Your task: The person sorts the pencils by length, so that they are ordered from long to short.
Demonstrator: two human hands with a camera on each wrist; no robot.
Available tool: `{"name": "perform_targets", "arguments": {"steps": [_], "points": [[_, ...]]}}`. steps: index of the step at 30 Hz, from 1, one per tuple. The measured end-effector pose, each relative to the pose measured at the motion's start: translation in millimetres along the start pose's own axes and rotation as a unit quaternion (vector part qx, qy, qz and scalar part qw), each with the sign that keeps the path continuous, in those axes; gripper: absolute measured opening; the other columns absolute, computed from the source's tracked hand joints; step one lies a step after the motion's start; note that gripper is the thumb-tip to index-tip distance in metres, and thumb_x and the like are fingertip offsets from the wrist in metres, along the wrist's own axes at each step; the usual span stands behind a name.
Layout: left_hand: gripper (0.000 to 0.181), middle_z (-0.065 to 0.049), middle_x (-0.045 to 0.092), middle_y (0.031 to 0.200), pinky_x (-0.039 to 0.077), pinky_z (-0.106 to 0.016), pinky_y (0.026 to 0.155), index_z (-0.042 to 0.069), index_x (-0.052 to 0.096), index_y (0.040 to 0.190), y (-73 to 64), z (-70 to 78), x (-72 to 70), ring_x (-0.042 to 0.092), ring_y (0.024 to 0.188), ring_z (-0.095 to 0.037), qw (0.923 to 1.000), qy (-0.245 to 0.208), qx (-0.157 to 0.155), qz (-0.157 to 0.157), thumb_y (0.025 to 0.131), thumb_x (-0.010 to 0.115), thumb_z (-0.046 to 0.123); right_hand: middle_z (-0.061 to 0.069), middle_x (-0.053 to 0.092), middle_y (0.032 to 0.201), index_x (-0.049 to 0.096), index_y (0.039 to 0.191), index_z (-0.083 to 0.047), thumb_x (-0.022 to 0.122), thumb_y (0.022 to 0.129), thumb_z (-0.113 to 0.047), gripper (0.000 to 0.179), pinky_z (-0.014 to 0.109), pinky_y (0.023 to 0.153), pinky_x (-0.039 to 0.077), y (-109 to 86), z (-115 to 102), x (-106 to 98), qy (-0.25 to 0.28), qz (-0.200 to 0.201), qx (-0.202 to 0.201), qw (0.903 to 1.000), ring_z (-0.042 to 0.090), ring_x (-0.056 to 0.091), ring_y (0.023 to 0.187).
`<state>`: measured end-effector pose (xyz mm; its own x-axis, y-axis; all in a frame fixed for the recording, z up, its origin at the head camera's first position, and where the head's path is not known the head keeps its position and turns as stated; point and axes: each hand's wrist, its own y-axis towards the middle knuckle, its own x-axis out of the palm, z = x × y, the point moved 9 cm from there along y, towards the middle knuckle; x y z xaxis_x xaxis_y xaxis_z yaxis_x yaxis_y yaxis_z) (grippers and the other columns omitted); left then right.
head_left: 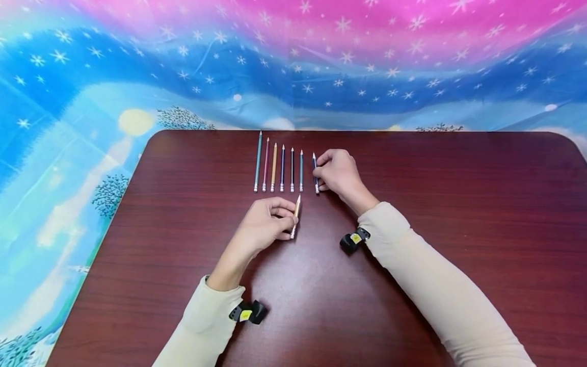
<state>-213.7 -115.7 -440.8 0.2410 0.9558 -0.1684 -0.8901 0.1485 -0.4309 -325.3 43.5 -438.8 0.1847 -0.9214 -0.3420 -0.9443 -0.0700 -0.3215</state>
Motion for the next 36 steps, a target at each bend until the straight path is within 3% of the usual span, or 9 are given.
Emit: {"name": "perform_targets", "arguments": {"steps": [8,18,26,36], "points": [[0.023,-0.009,0.069,0.095,0.064,-0.026,0.067,-0.004,0.068,0.119,1.2,-1.1,0.5,0.065,0.074,-0.01,1.0,0.003,0.001,-0.002,0.096,0.064,-0.002,0.012,0.064,0.083,0.064,0.112,0.003,0.062,0.094,0.002,0.018,0.029,0.054,0.063,7.4,-1.6,5.0,-0.006,0.024,0.008,0.9997,0.01,0.061,0.048],[0.023,-0.009,0.07,0.094,0.065,-0.027,0.067,-0.002,0.069,0.118,1.8,-2.1,1.3,0.066,0.073,-0.01,1.0,0.005,-0.004,-0.001,0.096,0.064,-0.003,0.013,0.066,0.09,0.065,0.11,0.002,0.066,0.096,-0.004,0.015,0.029,0.054,0.063,9.3,-7.1,7.9,-0.081,0.048,-0.004,0.9955,0.011,0.061,0.045],[0.023,-0.01,0.07,0.095,0.065,-0.027,0.066,-0.002,0.069,0.117,2.1,-3.1,2.3,0.066,0.073,-0.011,1.0,0.005,-0.004,-0.001,0.095,0.063,-0.003,0.01,0.066,0.083,0.065,0.107,-0.002,0.068,0.095,-0.009,0.013,0.025,0.052,0.059,10.5,-7.2,7.8,-0.119,0.056,-0.003,0.9913,0.011,0.062,0.044],[0.023,-0.011,0.07,0.094,0.065,-0.026,0.067,-0.005,0.068,0.118,1.9,-1.7,2.1,0.065,0.072,-0.01,1.0,0.0,0.005,-0.005,0.096,0.063,-0.003,0.013,0.069,0.089,0.065,0.11,-0.002,0.068,0.096,-0.007,0.015,0.025,0.052,0.06,10.8,-8.0,8.3,-0.127,0.055,0.0,0.9904,0.009,0.062,0.044]]}}
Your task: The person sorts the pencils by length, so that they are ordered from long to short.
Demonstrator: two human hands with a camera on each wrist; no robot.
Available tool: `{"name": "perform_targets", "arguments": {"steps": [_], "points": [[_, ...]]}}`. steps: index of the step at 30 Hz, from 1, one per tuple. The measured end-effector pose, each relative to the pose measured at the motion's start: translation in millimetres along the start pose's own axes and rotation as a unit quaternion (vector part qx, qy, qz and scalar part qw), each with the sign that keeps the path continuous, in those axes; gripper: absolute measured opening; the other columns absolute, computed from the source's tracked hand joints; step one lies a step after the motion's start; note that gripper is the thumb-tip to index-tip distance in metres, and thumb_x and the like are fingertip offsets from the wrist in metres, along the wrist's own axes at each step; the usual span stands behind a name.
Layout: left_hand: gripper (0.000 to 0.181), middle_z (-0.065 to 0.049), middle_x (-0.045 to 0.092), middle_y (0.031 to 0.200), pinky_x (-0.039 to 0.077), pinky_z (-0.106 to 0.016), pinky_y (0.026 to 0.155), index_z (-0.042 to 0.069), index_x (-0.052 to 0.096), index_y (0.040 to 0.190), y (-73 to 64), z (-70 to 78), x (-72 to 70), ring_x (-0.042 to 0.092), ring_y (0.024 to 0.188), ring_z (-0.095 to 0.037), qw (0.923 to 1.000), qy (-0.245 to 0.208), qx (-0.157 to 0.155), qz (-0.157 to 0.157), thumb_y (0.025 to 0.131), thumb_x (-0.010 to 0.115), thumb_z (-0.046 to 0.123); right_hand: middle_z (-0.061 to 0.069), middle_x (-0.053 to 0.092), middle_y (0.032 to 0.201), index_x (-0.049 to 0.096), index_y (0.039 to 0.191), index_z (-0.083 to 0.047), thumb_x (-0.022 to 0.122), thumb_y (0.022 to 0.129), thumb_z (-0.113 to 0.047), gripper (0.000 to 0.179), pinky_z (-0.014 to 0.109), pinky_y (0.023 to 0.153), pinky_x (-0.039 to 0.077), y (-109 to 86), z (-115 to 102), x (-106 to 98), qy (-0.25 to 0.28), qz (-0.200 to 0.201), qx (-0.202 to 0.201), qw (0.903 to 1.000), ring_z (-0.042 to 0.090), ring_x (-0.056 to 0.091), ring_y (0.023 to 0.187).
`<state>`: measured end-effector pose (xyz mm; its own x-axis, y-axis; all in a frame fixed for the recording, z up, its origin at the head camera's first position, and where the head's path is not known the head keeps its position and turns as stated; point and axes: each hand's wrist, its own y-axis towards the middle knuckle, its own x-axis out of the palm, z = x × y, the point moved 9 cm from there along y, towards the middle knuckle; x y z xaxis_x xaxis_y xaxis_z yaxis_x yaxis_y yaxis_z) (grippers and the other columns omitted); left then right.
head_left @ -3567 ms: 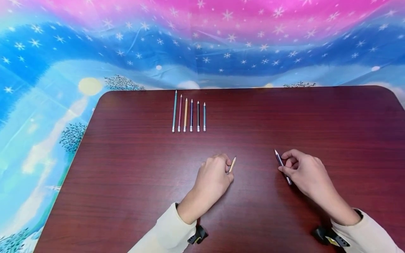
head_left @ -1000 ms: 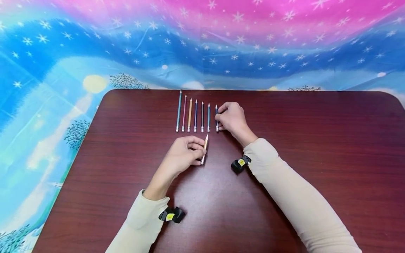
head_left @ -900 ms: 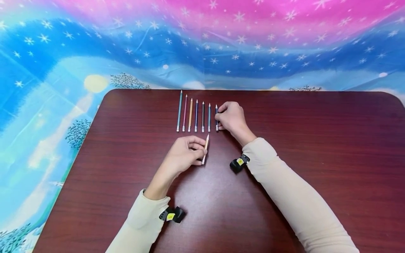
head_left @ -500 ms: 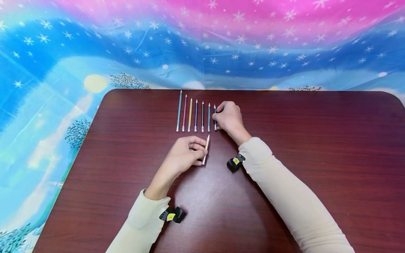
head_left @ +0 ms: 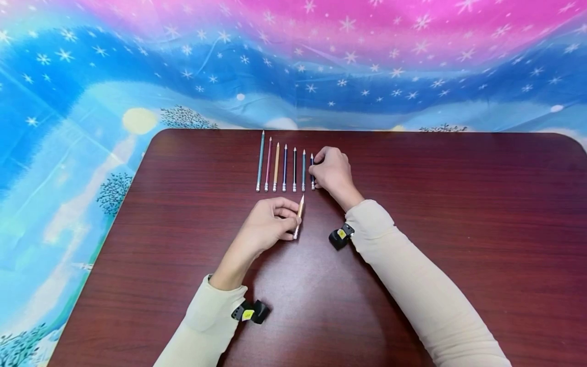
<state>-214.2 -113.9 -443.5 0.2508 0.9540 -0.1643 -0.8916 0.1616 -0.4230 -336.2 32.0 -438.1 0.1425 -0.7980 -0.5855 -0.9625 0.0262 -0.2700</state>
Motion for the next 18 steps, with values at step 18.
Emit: {"name": "perform_targets", "arguments": {"steps": [18], "points": [[0.022,-0.009,0.069,0.094,0.064,-0.025,0.066,-0.004,0.068,0.118,-1.7,1.2,0.0,0.065,0.073,-0.01,1.0,0.002,-0.004,0.002,0.096,0.064,-0.002,0.012,0.07,0.09,0.065,0.111,-0.002,0.067,0.097,-0.01,0.016,0.026,0.054,0.059,-4.1,0.5,0.0,-0.005,0.006,-0.016,0.9999,0.01,0.062,0.048]]}}
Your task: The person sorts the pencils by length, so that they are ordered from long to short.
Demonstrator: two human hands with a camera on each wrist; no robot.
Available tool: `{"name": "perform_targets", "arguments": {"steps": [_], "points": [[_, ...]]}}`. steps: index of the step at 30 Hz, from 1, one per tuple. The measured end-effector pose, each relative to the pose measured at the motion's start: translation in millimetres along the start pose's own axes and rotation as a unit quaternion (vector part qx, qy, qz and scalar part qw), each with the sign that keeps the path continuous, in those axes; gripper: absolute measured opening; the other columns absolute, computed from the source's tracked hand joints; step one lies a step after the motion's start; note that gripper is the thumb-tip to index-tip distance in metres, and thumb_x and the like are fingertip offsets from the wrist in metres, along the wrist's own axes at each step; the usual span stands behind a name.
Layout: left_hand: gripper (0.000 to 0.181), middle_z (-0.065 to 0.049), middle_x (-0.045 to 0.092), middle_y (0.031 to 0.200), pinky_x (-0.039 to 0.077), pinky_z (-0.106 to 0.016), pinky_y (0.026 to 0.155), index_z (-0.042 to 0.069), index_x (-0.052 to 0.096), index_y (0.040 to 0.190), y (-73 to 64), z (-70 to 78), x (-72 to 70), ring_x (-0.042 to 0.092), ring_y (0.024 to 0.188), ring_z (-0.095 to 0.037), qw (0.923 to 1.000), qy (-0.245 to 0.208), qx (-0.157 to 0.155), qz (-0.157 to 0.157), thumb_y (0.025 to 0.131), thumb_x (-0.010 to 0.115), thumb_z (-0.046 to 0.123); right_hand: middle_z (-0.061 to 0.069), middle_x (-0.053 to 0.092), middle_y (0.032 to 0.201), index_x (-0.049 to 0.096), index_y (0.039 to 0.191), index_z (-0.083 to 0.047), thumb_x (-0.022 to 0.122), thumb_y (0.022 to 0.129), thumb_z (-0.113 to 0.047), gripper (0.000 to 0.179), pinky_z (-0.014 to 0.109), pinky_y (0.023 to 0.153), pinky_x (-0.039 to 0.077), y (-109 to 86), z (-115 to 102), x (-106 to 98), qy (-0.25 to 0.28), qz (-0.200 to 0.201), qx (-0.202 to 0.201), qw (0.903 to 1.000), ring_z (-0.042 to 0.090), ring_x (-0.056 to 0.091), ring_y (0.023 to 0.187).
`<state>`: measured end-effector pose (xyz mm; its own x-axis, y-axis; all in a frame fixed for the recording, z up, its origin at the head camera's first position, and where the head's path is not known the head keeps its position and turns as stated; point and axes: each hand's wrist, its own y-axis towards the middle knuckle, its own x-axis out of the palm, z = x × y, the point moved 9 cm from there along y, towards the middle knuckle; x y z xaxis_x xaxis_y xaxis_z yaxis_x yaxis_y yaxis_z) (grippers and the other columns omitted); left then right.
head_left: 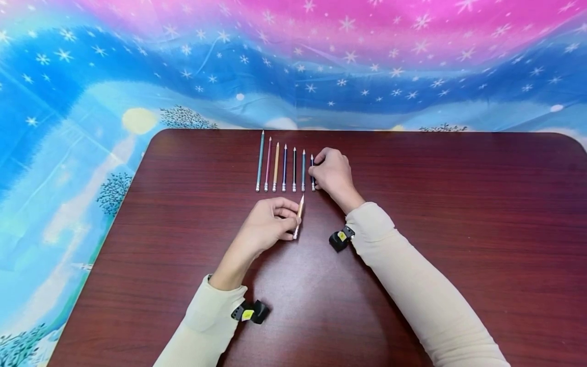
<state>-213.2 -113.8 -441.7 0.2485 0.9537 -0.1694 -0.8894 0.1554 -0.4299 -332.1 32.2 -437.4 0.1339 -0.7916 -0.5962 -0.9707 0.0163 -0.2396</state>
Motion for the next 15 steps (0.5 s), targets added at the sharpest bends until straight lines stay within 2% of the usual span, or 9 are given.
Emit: {"name": "perform_targets", "arguments": {"steps": [11,15], "points": [[0.023,-0.01,0.07,0.095,0.065,-0.026,0.067,-0.004,0.068,0.118,2.0,-1.9,0.9,0.065,0.073,-0.01,1.0,0.005,0.004,-0.002,0.096,0.064,-0.002,0.004,0.067,0.075,0.066,0.11,-0.004,0.067,0.097,-0.012,0.016,0.027,0.064,0.06,0.4,0.9,-1.2,-0.007,0.009,0.004,0.9999,0.01,0.063,0.044],[0.023,-0.01,0.07,0.095,0.064,-0.026,0.067,-0.004,0.068,0.119,1.6,-1.9,0.9,0.065,0.073,-0.01,1.0,0.006,0.004,-0.002,0.096,0.064,-0.002,0.003,0.065,0.072,0.066,0.109,-0.004,0.067,0.096,-0.011,0.015,0.027,0.063,0.06,0.1,1.1,-1.3,-0.008,0.013,0.004,0.9999,0.01,0.063,0.044]]}}
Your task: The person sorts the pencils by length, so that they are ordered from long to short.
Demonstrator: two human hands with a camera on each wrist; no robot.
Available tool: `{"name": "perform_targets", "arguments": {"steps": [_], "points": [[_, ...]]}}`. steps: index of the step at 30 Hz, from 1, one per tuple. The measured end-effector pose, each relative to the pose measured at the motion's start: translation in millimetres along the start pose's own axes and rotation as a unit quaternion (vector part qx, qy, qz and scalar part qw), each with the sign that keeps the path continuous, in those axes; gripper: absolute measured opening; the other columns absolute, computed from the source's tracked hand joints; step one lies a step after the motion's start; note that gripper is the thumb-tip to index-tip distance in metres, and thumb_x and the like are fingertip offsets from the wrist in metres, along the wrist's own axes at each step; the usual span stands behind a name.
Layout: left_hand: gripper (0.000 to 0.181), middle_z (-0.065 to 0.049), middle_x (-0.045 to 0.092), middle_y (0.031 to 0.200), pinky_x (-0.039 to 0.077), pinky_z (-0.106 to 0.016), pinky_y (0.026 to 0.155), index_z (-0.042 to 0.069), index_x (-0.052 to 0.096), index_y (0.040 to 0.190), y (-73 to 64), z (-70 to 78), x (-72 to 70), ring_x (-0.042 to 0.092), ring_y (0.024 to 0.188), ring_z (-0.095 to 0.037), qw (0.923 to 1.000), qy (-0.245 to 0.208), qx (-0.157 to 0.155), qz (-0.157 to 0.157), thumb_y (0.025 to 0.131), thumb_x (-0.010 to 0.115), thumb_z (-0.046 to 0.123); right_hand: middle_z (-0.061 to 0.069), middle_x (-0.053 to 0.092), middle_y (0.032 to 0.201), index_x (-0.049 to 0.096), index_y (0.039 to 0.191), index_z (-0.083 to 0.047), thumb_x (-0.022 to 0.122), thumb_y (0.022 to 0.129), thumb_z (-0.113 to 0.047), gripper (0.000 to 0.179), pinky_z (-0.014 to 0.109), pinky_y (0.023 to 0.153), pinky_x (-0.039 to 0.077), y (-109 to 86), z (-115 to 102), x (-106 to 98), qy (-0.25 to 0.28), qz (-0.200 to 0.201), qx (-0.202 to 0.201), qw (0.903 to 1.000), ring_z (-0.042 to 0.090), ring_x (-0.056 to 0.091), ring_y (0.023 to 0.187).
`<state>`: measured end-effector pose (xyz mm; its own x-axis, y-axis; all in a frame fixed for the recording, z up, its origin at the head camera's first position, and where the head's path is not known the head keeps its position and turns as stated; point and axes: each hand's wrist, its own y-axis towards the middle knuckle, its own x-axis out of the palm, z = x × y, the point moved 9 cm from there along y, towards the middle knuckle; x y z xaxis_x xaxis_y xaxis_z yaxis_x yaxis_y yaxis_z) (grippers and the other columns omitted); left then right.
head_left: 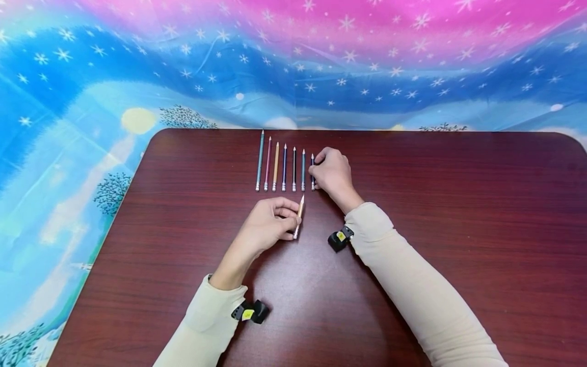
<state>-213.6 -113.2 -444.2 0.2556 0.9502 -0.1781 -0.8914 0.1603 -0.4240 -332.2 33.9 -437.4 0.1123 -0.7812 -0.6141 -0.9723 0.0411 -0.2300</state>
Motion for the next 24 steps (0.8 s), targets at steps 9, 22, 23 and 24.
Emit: {"name": "perform_targets", "arguments": {"steps": [9,22,23,24], "points": [[0.023,-0.011,0.07,0.096,0.065,-0.027,0.068,-0.003,0.068,0.119,0.4,0.7,-0.5,0.066,0.073,-0.01,1.0,0.002,0.0,0.001,0.097,0.063,-0.001,0.007,0.066,0.079,0.065,0.109,-0.003,0.069,0.097,-0.013,0.016,0.025,0.054,0.06,-0.1,1.3,0.4,0.009,0.001,0.006,0.9999,0.01,0.063,0.044],[0.022,-0.01,0.071,0.095,0.064,-0.026,0.067,-0.003,0.069,0.118,0.6,1.4,-1.5,0.065,0.072,-0.009,1.0,0.004,0.002,0.002,0.097,0.063,-0.001,0.011,0.069,0.086,0.065,0.11,-0.003,0.069,0.096,-0.012,0.017,0.025,0.052,0.06,0.5,1.6,0.8,0.009,0.0,0.007,0.9999,0.009,0.062,0.044],[0.022,-0.01,0.071,0.095,0.064,-0.026,0.067,-0.004,0.069,0.118,0.5,1.6,-1.4,0.065,0.072,-0.009,1.0,0.003,0.003,0.001,0.096,0.063,-0.002,0.011,0.069,0.086,0.065,0.11,-0.003,0.069,0.096,-0.011,0.017,0.025,0.051,0.06,0.2,1.6,0.7,0.01,0.0,0.008,0.9999,0.009,0.062,0.044],[0.023,-0.01,0.071,0.095,0.064,-0.026,0.067,-0.004,0.069,0.118,0.4,1.7,-1.3,0.065,0.072,-0.009,1.0,0.002,0.003,0.001,0.096,0.063,-0.002,0.012,0.069,0.087,0.065,0.11,-0.003,0.069,0.096,-0.011,0.017,0.025,0.051,0.06,0.0,1.4,0.7,0.01,0.0,0.008,0.9999,0.009,0.062,0.044]]}}
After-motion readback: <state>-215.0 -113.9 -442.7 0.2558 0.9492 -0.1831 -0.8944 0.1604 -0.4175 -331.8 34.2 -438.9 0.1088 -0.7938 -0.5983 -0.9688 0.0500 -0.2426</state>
